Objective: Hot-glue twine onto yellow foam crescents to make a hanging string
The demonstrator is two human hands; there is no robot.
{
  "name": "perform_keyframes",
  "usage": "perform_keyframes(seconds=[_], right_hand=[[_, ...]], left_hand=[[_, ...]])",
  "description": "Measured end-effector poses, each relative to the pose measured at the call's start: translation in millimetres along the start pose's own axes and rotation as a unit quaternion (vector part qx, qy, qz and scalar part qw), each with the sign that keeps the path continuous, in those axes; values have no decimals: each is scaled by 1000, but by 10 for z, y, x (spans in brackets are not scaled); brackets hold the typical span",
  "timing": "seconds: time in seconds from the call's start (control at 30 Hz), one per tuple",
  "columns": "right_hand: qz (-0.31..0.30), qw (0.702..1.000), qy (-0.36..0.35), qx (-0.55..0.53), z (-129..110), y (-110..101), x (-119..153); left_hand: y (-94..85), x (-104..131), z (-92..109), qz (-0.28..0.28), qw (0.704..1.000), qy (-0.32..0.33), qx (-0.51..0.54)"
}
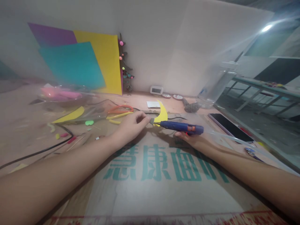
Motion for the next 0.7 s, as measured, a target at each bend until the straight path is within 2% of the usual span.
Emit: perform_keyframes(seconds=[0.13, 0.4, 0.7], right_hand=[[-25, 999, 28, 1, -19, -8, 16], [-7, 999, 41, -15, 83, 39, 4], [-19, 999, 32, -16, 56, 29, 7]], left_hand=[[1, -1, 12, -1, 1000, 3, 3], [-9, 3, 35, 0, 1000, -2, 1], [13, 8, 20, -8, 1000, 4, -10]])
Point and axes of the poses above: each hand's wrist, its own x-axis away from the middle knuckle, its own y-axis out of the palm, z = x × y, the point moved 8 cm from there along -x, towards the middle knuckle, and after that the axes turned 7 degrees about x, right-handed, at the moved point
